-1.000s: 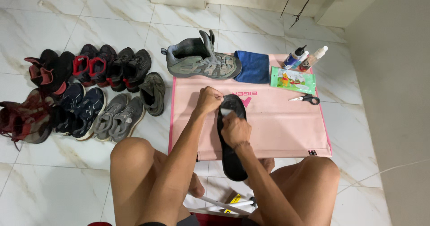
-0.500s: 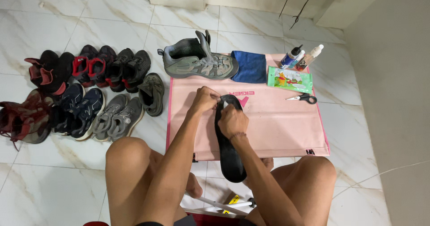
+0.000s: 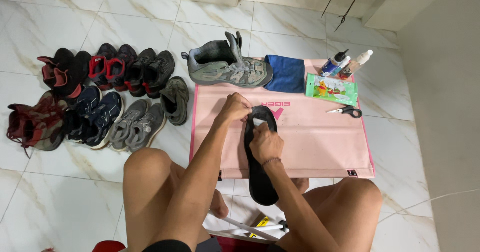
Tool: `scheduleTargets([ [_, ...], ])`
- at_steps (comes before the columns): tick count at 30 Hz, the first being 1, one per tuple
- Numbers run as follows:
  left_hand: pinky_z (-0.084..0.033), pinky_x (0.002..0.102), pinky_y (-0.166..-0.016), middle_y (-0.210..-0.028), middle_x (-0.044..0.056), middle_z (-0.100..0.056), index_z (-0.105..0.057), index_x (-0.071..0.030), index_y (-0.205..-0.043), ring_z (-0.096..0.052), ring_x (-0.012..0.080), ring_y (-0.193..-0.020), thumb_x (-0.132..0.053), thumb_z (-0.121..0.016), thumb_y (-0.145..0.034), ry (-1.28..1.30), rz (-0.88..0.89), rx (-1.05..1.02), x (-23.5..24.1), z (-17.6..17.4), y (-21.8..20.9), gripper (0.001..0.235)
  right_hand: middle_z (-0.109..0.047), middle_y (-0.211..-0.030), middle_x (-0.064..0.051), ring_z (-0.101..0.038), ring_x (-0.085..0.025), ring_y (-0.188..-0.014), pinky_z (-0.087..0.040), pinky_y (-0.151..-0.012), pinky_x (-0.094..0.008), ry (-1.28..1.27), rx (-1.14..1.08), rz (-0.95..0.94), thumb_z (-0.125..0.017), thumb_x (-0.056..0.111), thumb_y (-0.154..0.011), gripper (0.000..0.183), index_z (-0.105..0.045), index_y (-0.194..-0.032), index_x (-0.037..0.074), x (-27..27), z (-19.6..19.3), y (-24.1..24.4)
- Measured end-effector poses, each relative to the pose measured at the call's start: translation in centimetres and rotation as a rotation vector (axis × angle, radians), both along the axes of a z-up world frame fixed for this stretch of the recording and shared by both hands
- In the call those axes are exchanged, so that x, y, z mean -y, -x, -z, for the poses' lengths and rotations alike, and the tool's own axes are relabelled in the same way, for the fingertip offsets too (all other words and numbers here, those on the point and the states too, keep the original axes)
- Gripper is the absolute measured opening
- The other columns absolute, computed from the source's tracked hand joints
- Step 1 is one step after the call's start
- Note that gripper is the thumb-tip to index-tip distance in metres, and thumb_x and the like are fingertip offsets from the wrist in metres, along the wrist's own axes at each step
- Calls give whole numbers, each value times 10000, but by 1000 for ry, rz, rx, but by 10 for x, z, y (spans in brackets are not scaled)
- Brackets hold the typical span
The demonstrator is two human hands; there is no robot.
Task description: The person scrubs the sole of a black shoe using a sanding block and then wipes it with a cloth. The person flips the shoe over to clean the upper part and continues scrubbing and wiping the shoe.
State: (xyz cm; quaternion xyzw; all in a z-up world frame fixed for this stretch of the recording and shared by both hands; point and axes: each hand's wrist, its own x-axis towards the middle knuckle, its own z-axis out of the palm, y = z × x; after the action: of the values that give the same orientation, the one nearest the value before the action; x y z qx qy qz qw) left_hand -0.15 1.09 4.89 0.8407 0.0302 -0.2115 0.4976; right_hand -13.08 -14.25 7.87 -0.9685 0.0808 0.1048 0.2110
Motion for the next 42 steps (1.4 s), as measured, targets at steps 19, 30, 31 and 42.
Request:
scheduleTargets([
  [19,-521,649,-1197,-1503,323,-626,-767,-78,-1439,-570,502,-1496,-188,-854,-925,-292,-45,311,32,-62,128,533,-857,-928,-36,-826,-308,-1000,-654,-923,-449,-207,214,21,-832,333,-954,151,-891,-1093,325,118,-20,-56],
  [30,-50,700,-1393,-1584,97,-683,-805,-175,-1381,-387,441,-1646,-345,-843,-901,-690,-35,365,45,-58,174,510,-784,-912,-109,-777,-335,-1007,-625,-958,-441,52,355,-563,-716,194,-1020,131,-838,-1008,148,54,67,-22],
  [31,-50,700,-1393,-1584,97,-683,-805,-175,-1381,-387,441,-1646,-345,-843,-901,-683,-38,369,45,-47,172,510,-784,-912,-109,-777,-335,-1007,-625,-958,-441,60,358,-565,-716,194,-1020,131,-838,-1008,148,58,65,-25],
  [42,-93,735,-1362,-1629,52,-633,-744,-244,-1465,-414,441,-1605,-556,-815,-880,-662,75,294,33,-31,160,667,-699,-855,-67,-752,-309,-891,-597,-833,-422,89,585,-464,-685,210,-997,69,-737,-1002,164,55,69,-55],
])
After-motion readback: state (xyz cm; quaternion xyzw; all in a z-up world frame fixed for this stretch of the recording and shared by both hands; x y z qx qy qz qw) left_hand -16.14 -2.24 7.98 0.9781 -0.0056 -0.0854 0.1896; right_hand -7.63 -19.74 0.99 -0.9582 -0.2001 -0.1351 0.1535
